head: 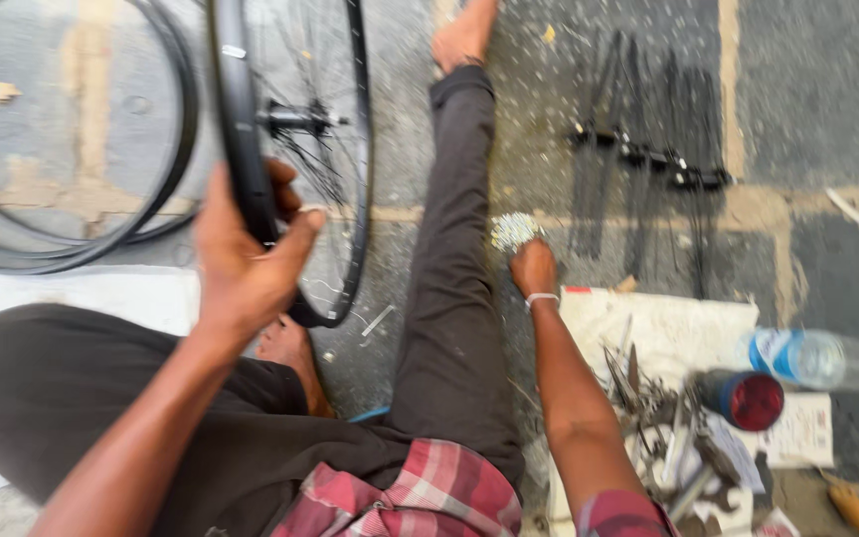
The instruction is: The person sits on the ground and laces a bicycle wheel by hand. They insert spokes into the rim and hub, weaving them through existing spokes to create a pattern. The person handles the wheel and spokes directly without using tools.
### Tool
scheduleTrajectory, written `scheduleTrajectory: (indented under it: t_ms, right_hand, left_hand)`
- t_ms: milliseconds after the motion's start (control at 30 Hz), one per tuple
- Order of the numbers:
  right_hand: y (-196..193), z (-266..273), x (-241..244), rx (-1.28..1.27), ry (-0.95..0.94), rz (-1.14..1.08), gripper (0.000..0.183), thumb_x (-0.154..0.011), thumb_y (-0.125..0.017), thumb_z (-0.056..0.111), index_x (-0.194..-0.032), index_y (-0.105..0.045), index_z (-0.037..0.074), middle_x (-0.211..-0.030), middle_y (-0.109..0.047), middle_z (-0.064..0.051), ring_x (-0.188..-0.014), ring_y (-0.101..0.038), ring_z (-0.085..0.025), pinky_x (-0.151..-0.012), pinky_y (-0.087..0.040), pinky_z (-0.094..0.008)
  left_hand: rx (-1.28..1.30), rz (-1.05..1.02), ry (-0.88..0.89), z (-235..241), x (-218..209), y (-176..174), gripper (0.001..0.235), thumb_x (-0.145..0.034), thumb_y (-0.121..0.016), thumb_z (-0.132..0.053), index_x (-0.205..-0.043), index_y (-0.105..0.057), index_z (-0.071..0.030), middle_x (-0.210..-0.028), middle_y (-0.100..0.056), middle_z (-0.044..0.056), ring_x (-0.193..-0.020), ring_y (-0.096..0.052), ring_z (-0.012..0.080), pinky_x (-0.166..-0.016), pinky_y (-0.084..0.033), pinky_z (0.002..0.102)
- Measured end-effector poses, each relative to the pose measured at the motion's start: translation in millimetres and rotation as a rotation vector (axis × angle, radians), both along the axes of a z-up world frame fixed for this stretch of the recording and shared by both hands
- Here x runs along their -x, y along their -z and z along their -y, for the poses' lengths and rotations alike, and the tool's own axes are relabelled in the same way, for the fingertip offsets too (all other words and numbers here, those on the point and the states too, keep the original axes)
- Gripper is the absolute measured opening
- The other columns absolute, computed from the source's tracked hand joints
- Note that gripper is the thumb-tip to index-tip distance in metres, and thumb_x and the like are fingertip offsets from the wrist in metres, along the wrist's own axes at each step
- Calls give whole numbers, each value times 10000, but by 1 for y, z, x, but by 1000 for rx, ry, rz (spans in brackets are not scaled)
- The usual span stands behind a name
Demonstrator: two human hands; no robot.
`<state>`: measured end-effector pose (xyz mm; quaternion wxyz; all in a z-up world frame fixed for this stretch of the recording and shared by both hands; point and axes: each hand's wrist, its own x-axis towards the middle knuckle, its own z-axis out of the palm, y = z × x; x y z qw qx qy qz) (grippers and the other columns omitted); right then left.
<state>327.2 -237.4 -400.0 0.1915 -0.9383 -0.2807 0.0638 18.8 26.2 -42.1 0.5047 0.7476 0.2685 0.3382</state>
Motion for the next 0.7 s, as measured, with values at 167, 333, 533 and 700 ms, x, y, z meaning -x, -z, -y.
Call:
scheduleTrajectory:
  t_ms: [167,333,533,700]
  right_hand:
    - [-26,8,16,126,-41,-87,348,-834,-683,261,-889,-681,-82,-905,-686,-323,-871,-673,-473,-808,-531,-549]
    - [-110,-9,30,-283,221,-491,279,-836,-666,152,-1051,-707,-21,-770,-711,-165,-714,-708,-276,-709,-574,-442]
    - [-358,-89,94,-954,-288,-894,142,-1038,-590,61,-1127,-661,-24,-995,-662,-79,-895,-664,-149,-845,-597,-328]
    - [-468,-126,176,-647,-742,-470,150,-1063,-618,-20,-1211,-596,-27,-1133,-616,-73,-1005,-625,-112,-916,-540,-268]
  left_hand:
    - [60,66,-74,12,-4,-12,421,-877,-761,-14,-1209,-503,-42,-902,-528,16,-781,-526,110,-678,-469,274]
    - [15,33,-64,30,14,-41,380,-864,-793,-124,-1129,-537,-26,-800,-559,33,-680,-526,126,-612,-457,301]
    - [-27,-24,-9,28,14,-42,389,-918,-830,-209,-1000,-516,7,-744,-482,146,-605,-452,243,-560,-388,370]
    - [12,166,59,32,15,-41,354,-907,-783,-160,-1078,-524,9,-842,-539,153,-686,-532,278,-603,-432,390]
